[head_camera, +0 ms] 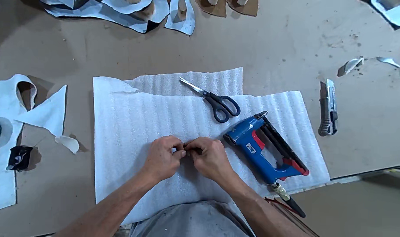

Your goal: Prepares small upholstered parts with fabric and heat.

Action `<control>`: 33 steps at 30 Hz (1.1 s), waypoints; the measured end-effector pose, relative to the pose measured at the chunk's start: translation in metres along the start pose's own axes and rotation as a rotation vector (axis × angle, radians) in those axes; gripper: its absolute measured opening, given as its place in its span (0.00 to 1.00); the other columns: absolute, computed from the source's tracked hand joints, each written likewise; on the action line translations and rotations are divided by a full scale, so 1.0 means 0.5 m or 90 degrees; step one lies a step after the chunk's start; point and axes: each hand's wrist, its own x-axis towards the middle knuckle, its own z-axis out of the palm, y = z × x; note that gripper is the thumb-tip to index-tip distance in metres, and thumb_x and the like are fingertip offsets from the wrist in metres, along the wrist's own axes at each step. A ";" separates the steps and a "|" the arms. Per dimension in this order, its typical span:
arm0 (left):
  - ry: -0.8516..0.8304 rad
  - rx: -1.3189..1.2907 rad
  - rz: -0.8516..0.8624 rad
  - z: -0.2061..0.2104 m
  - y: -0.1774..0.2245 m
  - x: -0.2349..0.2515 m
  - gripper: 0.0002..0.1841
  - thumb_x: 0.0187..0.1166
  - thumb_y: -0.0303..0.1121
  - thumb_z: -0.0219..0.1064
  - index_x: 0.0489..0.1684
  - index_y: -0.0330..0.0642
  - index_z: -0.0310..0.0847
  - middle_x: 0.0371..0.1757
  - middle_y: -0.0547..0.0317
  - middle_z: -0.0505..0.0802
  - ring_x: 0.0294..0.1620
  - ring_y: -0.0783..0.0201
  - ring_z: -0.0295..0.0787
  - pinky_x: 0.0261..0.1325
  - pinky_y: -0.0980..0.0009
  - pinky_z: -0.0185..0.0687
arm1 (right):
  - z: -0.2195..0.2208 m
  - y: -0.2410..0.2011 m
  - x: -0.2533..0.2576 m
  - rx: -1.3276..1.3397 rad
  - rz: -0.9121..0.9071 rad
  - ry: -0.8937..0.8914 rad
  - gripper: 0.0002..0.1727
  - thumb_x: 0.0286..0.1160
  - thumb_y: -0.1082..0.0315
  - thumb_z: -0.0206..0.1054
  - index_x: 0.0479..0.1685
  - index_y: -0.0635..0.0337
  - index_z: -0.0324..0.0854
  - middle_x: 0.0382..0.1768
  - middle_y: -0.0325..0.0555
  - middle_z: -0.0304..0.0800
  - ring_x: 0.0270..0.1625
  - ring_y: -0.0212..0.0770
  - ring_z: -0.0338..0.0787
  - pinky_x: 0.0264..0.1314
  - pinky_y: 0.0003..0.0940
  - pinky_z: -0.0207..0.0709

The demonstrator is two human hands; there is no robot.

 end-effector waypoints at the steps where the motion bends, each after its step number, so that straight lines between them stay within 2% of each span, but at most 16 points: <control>1: 0.008 0.001 -0.010 0.005 0.003 -0.002 0.04 0.68 0.31 0.76 0.25 0.52 0.89 0.35 0.72 0.93 0.38 0.73 0.89 0.42 0.65 0.86 | -0.001 -0.004 0.000 -0.013 0.004 -0.004 0.07 0.63 0.70 0.72 0.30 0.46 0.95 0.39 0.28 0.97 0.45 0.29 0.93 0.46 0.37 0.87; 6: 0.110 0.019 -0.037 0.041 0.014 -0.021 0.06 0.67 0.32 0.73 0.21 0.52 0.87 0.37 0.71 0.93 0.39 0.71 0.90 0.41 0.63 0.87 | -0.017 -0.015 0.017 -0.053 0.017 -0.061 0.07 0.60 0.72 0.74 0.29 0.46 0.94 0.33 0.30 0.94 0.38 0.31 0.92 0.41 0.41 0.85; 8: 0.151 0.042 -0.024 0.059 0.019 -0.033 0.06 0.67 0.31 0.72 0.20 0.50 0.86 0.39 0.68 0.94 0.42 0.68 0.91 0.42 0.62 0.87 | -0.025 -0.007 0.010 -0.053 -0.036 -0.062 0.08 0.64 0.72 0.73 0.31 0.47 0.95 0.37 0.30 0.95 0.43 0.31 0.92 0.45 0.39 0.86; 10: 0.180 0.064 -0.018 0.069 0.022 -0.039 0.06 0.67 0.32 0.74 0.21 0.50 0.86 0.41 0.67 0.94 0.43 0.68 0.91 0.42 0.62 0.88 | -0.056 0.001 -0.024 -0.084 -0.112 0.046 0.09 0.72 0.70 0.67 0.39 0.48 0.95 0.47 0.31 0.96 0.52 0.29 0.93 0.55 0.34 0.90; 12: 0.187 0.052 -0.038 0.069 0.026 -0.040 0.04 0.67 0.33 0.76 0.25 0.50 0.88 0.40 0.67 0.94 0.39 0.68 0.91 0.39 0.63 0.88 | -0.118 0.011 -0.080 -0.194 -0.087 0.221 0.12 0.76 0.66 0.65 0.48 0.53 0.94 0.54 0.41 0.94 0.58 0.40 0.93 0.58 0.42 0.89; 13: 0.190 0.049 -0.044 0.071 0.026 -0.043 0.03 0.66 0.33 0.77 0.28 0.49 0.88 0.37 0.66 0.93 0.35 0.68 0.90 0.36 0.64 0.88 | -0.150 0.021 -0.114 -0.263 -0.024 0.269 0.15 0.75 0.63 0.67 0.56 0.56 0.92 0.58 0.51 0.92 0.62 0.51 0.90 0.60 0.52 0.85; 15: 0.187 0.044 -0.051 0.067 0.025 -0.041 0.07 0.65 0.34 0.78 0.37 0.48 0.89 0.35 0.64 0.92 0.31 0.67 0.89 0.32 0.64 0.88 | -0.188 0.059 -0.159 -0.356 0.125 0.260 0.36 0.66 0.49 0.73 0.75 0.59 0.80 0.65 0.71 0.82 0.67 0.74 0.80 0.62 0.72 0.74; 17: 0.166 0.031 -0.057 0.060 0.022 -0.039 0.09 0.68 0.36 0.79 0.43 0.49 0.92 0.38 0.65 0.93 0.33 0.67 0.91 0.35 0.65 0.90 | -0.189 0.102 -0.179 -0.362 0.225 0.193 0.51 0.57 0.45 0.82 0.84 0.61 0.70 0.63 0.77 0.80 0.64 0.81 0.79 0.57 0.79 0.73; 19: 0.158 0.022 -0.051 0.056 0.011 -0.036 0.11 0.70 0.41 0.78 0.49 0.56 0.95 0.41 0.69 0.94 0.37 0.71 0.91 0.38 0.67 0.89 | -0.183 0.137 -0.171 -0.364 0.241 0.150 0.55 0.54 0.46 0.86 0.87 0.59 0.66 0.60 0.73 0.82 0.60 0.77 0.83 0.55 0.77 0.75; 21: 0.175 0.029 -0.028 0.061 0.001 -0.035 0.12 0.71 0.43 0.76 0.49 0.59 0.97 0.35 0.71 0.89 0.30 0.74 0.85 0.32 0.71 0.83 | -0.196 0.137 -0.153 -0.371 0.246 0.116 0.55 0.56 0.55 0.87 0.89 0.57 0.63 0.57 0.69 0.86 0.56 0.73 0.87 0.54 0.76 0.77; 23: 0.203 0.040 0.007 0.070 -0.006 -0.040 0.12 0.72 0.44 0.73 0.49 0.58 0.98 0.30 0.70 0.87 0.26 0.74 0.82 0.27 0.74 0.79 | -0.213 0.103 -0.150 -0.385 0.271 0.094 0.48 0.60 0.64 0.81 0.88 0.59 0.65 0.54 0.68 0.90 0.53 0.72 0.90 0.51 0.77 0.78; 24: 0.219 0.041 0.025 0.074 -0.009 -0.040 0.12 0.73 0.44 0.72 0.49 0.57 0.98 0.29 0.70 0.86 0.25 0.74 0.81 0.26 0.74 0.77 | -0.223 0.078 -0.157 -0.383 0.279 0.097 0.42 0.62 0.64 0.75 0.84 0.61 0.69 0.52 0.67 0.90 0.50 0.71 0.90 0.48 0.77 0.77; 26: 0.245 0.035 0.050 0.082 -0.018 -0.038 0.13 0.75 0.42 0.69 0.48 0.55 0.98 0.27 0.69 0.85 0.24 0.74 0.80 0.25 0.74 0.75 | -0.234 0.023 -0.180 -0.402 0.246 0.124 0.31 0.60 0.52 0.64 0.63 0.63 0.84 0.32 0.55 0.90 0.32 0.58 0.89 0.28 0.64 0.75; 28: 0.249 0.021 0.055 0.085 -0.023 -0.040 0.13 0.76 0.41 0.67 0.48 0.53 0.98 0.28 0.69 0.86 0.25 0.73 0.81 0.25 0.75 0.77 | -0.232 -0.045 -0.202 -0.334 0.250 0.082 0.24 0.64 0.44 0.67 0.40 0.58 0.87 0.22 0.41 0.87 0.23 0.41 0.87 0.22 0.50 0.77; 30: 0.245 0.010 0.059 0.087 -0.026 -0.041 0.14 0.77 0.41 0.65 0.48 0.53 0.98 0.29 0.68 0.87 0.27 0.72 0.82 0.27 0.74 0.78 | -0.204 -0.104 -0.212 -0.246 0.246 0.006 0.19 0.62 0.51 0.74 0.41 0.57 0.90 0.26 0.42 0.92 0.28 0.38 0.92 0.29 0.48 0.84; 33: 0.251 0.001 0.072 0.089 -0.030 -0.042 0.15 0.79 0.41 0.62 0.48 0.51 0.98 0.29 0.68 0.86 0.28 0.72 0.82 0.28 0.74 0.78 | -0.152 -0.131 -0.200 -0.233 0.186 -0.043 0.19 0.60 0.54 0.74 0.48 0.54 0.94 0.29 0.41 0.95 0.29 0.35 0.92 0.30 0.42 0.84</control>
